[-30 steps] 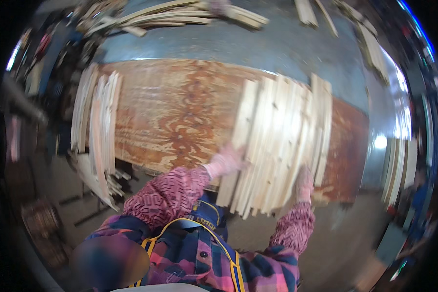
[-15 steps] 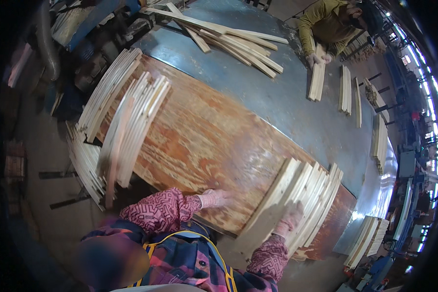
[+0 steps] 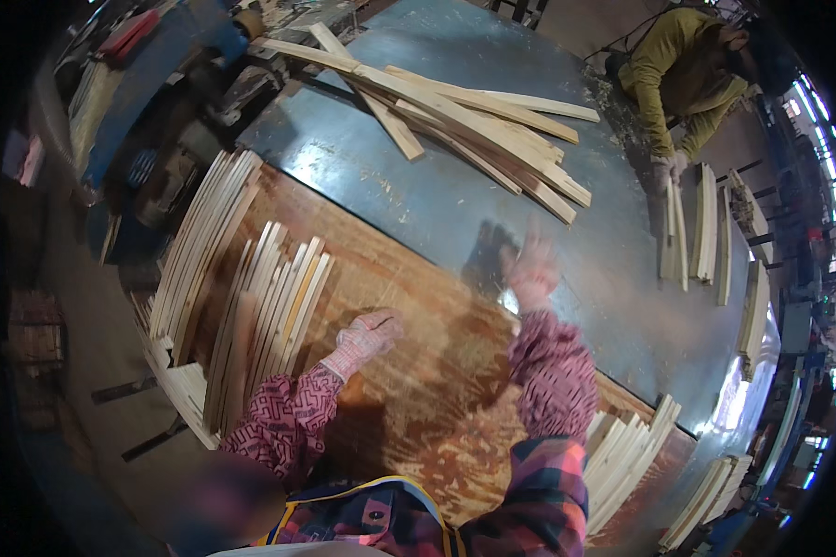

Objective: The person gathers and stacks thin wooden planks on a workbench, then carries the stack to a conveyor belt and places them onto it. The person repeats this process, moving stacks of planks from the workbench to the conveyor belt.

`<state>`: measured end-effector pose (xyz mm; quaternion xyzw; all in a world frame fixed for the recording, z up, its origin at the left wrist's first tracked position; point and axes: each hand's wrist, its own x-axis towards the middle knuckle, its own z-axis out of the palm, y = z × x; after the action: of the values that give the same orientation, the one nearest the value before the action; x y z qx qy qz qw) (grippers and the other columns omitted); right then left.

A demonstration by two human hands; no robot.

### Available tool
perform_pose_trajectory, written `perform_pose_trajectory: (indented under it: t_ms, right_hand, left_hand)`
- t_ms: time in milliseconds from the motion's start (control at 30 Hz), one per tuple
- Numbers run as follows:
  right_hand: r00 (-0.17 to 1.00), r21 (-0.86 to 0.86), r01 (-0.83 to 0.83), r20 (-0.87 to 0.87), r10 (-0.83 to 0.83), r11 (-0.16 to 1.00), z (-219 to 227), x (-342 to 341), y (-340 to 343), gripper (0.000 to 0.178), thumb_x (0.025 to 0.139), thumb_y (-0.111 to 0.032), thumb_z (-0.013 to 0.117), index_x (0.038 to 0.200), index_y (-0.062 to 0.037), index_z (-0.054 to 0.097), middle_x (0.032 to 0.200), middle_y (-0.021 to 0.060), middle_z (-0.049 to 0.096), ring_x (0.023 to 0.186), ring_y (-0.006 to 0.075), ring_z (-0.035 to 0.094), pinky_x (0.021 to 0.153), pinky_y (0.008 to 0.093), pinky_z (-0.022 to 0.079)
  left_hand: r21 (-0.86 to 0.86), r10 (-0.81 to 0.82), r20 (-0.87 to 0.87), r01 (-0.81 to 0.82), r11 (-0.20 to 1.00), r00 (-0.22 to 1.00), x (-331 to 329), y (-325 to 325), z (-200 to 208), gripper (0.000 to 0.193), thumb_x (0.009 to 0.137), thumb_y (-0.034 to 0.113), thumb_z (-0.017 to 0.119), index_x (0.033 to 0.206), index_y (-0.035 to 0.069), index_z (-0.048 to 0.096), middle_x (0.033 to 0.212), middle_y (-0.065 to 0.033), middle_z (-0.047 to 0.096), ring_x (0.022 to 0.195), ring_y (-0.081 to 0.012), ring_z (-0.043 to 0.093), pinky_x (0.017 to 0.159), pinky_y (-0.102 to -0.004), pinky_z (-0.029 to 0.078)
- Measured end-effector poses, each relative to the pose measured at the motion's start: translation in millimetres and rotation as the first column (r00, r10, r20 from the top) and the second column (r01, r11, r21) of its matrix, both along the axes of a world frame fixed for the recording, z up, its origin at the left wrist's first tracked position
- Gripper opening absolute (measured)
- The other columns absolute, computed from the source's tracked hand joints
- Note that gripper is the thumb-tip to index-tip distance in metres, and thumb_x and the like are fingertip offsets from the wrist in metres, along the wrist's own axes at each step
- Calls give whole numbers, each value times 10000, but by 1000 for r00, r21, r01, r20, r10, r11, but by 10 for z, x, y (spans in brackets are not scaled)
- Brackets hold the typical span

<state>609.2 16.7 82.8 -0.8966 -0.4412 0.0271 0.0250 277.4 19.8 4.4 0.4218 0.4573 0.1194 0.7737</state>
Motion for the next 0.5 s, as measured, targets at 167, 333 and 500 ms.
perform_pose_trajectory:
  t_ms: [167, 333, 500]
  right_hand:
    - [931, -115, -49, 354, 87, 992, 12, 1036, 1155, 852, 819, -316, 663, 1539, -224, 218, 1421, 109, 465, 1324, 291, 452, 1028, 436, 450]
    - [975, -384, -179, 55, 216, 906, -252, 1147, 677, 761, 838, -197, 659, 1503, -189, 288, 1180, 128, 616, 1031, 270, 647, 787, 372, 588]
    - [869, -476, -423, -455, 196, 771, 520, 43, -20, 735, 849, -343, 677, 1463, -115, 345, 1058, 97, 650, 854, 252, 675, 607, 341, 597]
  left_hand:
    - [-42, 76, 120, -71, 997, 990, 520, 280, 42, 390, 962, 126, 609, 1341, 57, 547, 1166, -80, 664, 1041, -171, 646, 886, -282, 545]
    - [-213, 47, 312, 21, 977, 949, 1085, 469, 167, 676, 870, 174, 726, 1452, 62, 400, 1439, -131, 473, 1226, -216, 558, 988, -309, 516]
    - [-254, 238, 348, -153, 955, 907, 1823, 291, 335, 758, 826, 131, 747, 1479, 86, 364, 1406, -160, 484, 1226, -264, 527, 1023, -381, 496]
